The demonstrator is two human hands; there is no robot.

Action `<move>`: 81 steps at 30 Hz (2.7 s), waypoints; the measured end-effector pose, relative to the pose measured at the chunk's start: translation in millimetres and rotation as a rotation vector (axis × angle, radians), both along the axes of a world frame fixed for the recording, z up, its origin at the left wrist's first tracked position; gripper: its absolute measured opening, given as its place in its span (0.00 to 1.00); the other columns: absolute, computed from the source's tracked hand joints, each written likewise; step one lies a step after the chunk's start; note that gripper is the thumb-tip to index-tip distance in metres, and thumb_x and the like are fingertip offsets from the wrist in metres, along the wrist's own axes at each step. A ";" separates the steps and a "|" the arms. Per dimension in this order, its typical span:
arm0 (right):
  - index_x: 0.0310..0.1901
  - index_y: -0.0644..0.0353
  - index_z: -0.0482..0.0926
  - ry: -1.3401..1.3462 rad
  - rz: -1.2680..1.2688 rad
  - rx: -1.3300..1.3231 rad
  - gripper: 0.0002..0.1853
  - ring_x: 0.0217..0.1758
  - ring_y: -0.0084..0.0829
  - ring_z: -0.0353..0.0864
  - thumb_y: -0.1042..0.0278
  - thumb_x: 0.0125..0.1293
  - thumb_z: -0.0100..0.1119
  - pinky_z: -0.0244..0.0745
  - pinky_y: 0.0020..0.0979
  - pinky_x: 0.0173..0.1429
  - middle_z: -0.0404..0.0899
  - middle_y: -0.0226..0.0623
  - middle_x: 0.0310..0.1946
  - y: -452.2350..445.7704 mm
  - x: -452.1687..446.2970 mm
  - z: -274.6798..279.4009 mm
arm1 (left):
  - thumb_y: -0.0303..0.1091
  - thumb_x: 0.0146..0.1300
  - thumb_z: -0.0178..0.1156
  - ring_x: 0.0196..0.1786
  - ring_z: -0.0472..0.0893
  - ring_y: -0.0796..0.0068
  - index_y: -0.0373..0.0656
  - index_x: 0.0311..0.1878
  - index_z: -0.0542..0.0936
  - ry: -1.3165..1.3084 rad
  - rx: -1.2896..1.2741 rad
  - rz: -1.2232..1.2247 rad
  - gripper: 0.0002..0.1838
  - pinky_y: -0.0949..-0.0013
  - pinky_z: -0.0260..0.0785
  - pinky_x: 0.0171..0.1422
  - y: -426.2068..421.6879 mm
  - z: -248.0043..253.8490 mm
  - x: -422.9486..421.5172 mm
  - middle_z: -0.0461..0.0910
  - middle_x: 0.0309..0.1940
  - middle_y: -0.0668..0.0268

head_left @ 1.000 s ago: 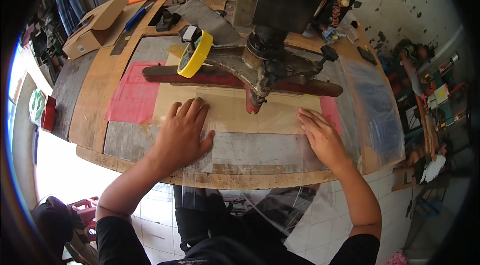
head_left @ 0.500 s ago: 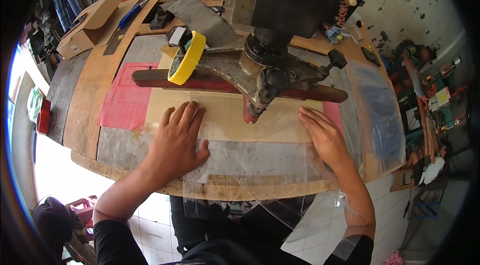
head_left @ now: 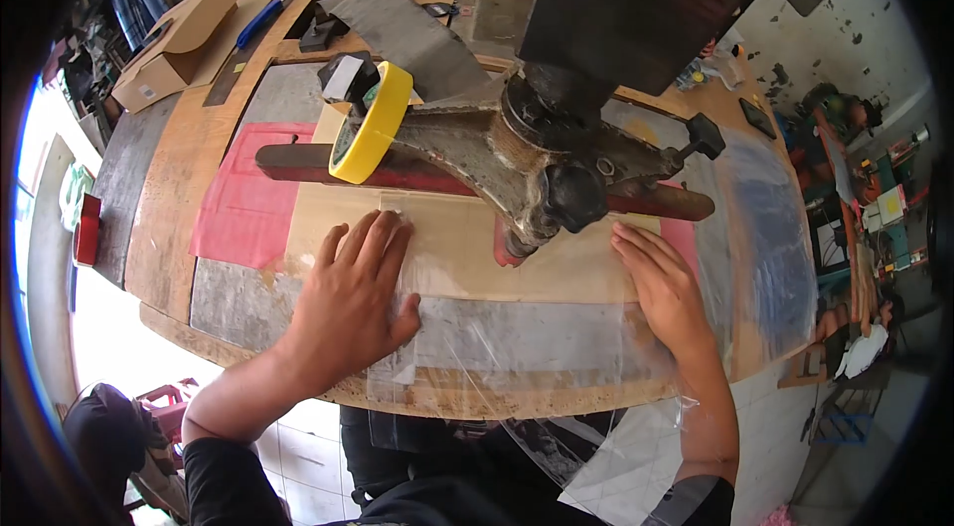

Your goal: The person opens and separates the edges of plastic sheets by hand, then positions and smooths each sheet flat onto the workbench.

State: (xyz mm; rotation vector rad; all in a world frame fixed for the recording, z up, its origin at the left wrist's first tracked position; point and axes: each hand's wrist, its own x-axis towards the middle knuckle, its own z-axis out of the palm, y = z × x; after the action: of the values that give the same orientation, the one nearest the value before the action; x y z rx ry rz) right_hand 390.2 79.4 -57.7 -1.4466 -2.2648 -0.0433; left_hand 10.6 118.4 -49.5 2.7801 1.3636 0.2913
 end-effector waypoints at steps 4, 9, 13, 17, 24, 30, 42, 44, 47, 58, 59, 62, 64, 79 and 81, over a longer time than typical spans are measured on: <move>0.56 0.69 0.85 0.019 -0.034 -0.014 0.20 0.66 0.43 0.83 0.86 0.60 0.62 0.80 0.40 0.69 0.85 0.43 0.62 -1.2 -3.5 -0.6 | 0.44 0.62 0.63 0.78 0.66 0.49 0.32 0.73 0.69 0.016 -0.003 0.015 0.39 0.46 0.56 0.82 0.3 -1.4 -1.1 0.69 0.71 0.47; 0.55 0.68 0.86 -0.008 -0.064 -0.018 0.19 0.65 0.43 0.84 0.86 0.62 0.62 0.80 0.40 0.68 0.86 0.43 0.61 -3.0 -9.9 1.6 | 0.47 0.65 0.61 0.79 0.65 0.50 0.32 0.74 0.69 0.027 -0.008 0.018 0.39 0.47 0.55 0.83 0.4 -3.0 -3.7 0.69 0.72 0.45; 0.55 0.67 0.86 -0.006 -0.095 -0.036 0.17 0.64 0.43 0.85 0.85 0.65 0.62 0.81 0.40 0.68 0.86 0.43 0.60 -2.9 -12.3 2.5 | 0.48 0.67 0.58 0.79 0.65 0.51 0.32 0.74 0.69 0.028 -0.013 0.010 0.38 0.47 0.55 0.83 1.2 -1.9 -5.1 0.69 0.72 0.46; 0.57 0.69 0.85 0.044 -0.092 -0.053 0.18 0.57 0.55 0.84 0.87 0.66 0.60 0.78 0.46 0.63 0.86 0.54 0.51 -2.6 -13.9 1.5 | 0.49 0.68 0.57 0.79 0.66 0.52 0.32 0.74 0.69 0.030 -0.006 0.007 0.37 0.47 0.56 0.83 2.4 -3.5 -6.6 0.69 0.73 0.47; 0.56 0.67 0.85 -0.062 -0.109 -0.041 0.17 0.64 0.44 0.85 0.85 0.66 0.63 0.80 0.40 0.68 0.86 0.43 0.60 -3.9 -15.0 5.2 | 0.49 0.69 0.56 0.79 0.66 0.54 0.32 0.74 0.69 0.035 0.004 0.006 0.37 0.47 0.56 0.83 2.6 -3.1 -7.6 0.69 0.73 0.48; 0.57 0.68 0.85 -0.051 -0.109 -0.065 0.18 0.65 0.44 0.85 0.86 0.65 0.62 0.80 0.41 0.69 0.86 0.44 0.60 -4.8 -15.0 7.5 | 0.49 0.69 0.56 0.79 0.66 0.54 0.32 0.74 0.69 0.050 -0.012 0.018 0.37 0.47 0.56 0.83 1.5 -1.6 -7.3 0.69 0.74 0.48; 0.57 0.67 0.86 -0.011 -0.116 -0.072 0.18 0.65 0.44 0.85 0.85 0.67 0.61 0.80 0.41 0.68 0.86 0.43 0.60 -5.4 -13.9 7.0 | 0.47 0.68 0.57 0.79 0.66 0.52 0.31 0.73 0.70 0.026 -0.002 -0.003 0.37 0.48 0.57 0.83 0.2 -0.2 -7.6 0.69 0.73 0.46; 0.57 0.68 0.85 0.013 -0.113 -0.075 0.17 0.64 0.44 0.85 0.85 0.67 0.62 0.80 0.41 0.68 0.86 0.43 0.60 -5.0 -13.4 7.3 | 0.47 0.68 0.58 0.79 0.66 0.52 0.30 0.73 0.70 0.019 0.000 -0.003 0.37 0.48 0.57 0.83 0.3 -0.2 -7.5 0.69 0.73 0.46; 0.57 0.69 0.85 0.075 -0.084 -0.061 0.18 0.60 0.51 0.85 0.87 0.68 0.60 0.79 0.44 0.64 0.87 0.51 0.54 -3.4 -15.0 8.0 | 0.46 0.67 0.58 0.78 0.66 0.52 0.30 0.73 0.70 0.007 0.001 -0.004 0.37 0.48 0.57 0.82 0.2 0.8 -6.9 0.69 0.72 0.46; 0.54 0.70 0.85 0.083 -0.059 -0.025 0.14 0.62 0.46 0.85 0.85 0.67 0.62 0.81 0.40 0.66 0.86 0.47 0.59 -2.2 -12.2 12.2 | 0.46 0.65 0.60 0.77 0.68 0.50 0.31 0.73 0.70 -0.049 0.023 -0.018 0.37 0.48 0.58 0.82 0.7 2.9 -7.1 0.71 0.71 0.45; 0.53 0.70 0.86 0.091 -0.053 -0.026 0.14 0.62 0.46 0.85 0.84 0.67 0.62 0.81 0.40 0.65 0.86 0.47 0.59 -2.8 -12.0 12.7 | 0.46 0.65 0.61 0.76 0.69 0.50 0.31 0.73 0.70 -0.054 0.011 -0.014 0.37 0.48 0.58 0.82 1.3 2.4 -7.7 0.71 0.71 0.45; 0.52 0.69 0.86 0.116 -0.034 -0.018 0.14 0.62 0.46 0.86 0.84 0.67 0.62 0.82 0.40 0.65 0.86 0.46 0.59 -4.1 -7.1 10.0 | 0.44 0.64 0.63 0.74 0.71 0.50 0.32 0.71 0.72 -0.089 0.027 -0.033 0.36 0.49 0.60 0.81 2.0 5.1 -7.3 0.73 0.69 0.46; 0.52 0.68 0.87 0.088 -0.034 0.011 0.13 0.62 0.44 0.86 0.83 0.67 0.62 0.82 0.40 0.65 0.87 0.45 0.58 -5.4 0.5 4.9 | 0.43 0.62 0.64 0.72 0.74 0.50 0.33 0.70 0.74 -0.123 -0.003 -0.035 0.35 0.50 0.62 0.80 1.9 8.3 -8.1 0.75 0.67 0.46; 0.50 0.66 0.89 0.216 -0.004 0.034 0.11 0.60 0.40 0.89 0.75 0.68 0.67 0.84 0.38 0.64 0.91 0.43 0.51 -18.4 8.8 7.0 | 0.50 0.66 0.66 0.56 0.86 0.51 0.34 0.64 0.81 -0.129 0.074 -0.048 0.32 0.55 0.75 0.68 1.5 -1.1 -19.5 0.80 0.68 0.52; 0.48 0.66 0.90 0.241 0.024 0.027 0.10 0.58 0.40 0.91 0.73 0.68 0.69 0.85 0.36 0.62 0.91 0.44 0.50 -21.1 14.5 13.2 | 0.51 0.66 0.66 0.55 0.87 0.51 0.34 0.64 0.81 -0.119 0.078 -0.049 0.32 0.55 0.75 0.67 1.1 0.5 -19.7 0.79 0.68 0.52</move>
State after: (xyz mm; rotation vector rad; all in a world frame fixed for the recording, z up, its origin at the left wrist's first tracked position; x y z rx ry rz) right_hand 404.7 58.3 -44.5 -1.3334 -2.0776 0.1019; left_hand -9.0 119.5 -48.9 2.8019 1.2821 0.5099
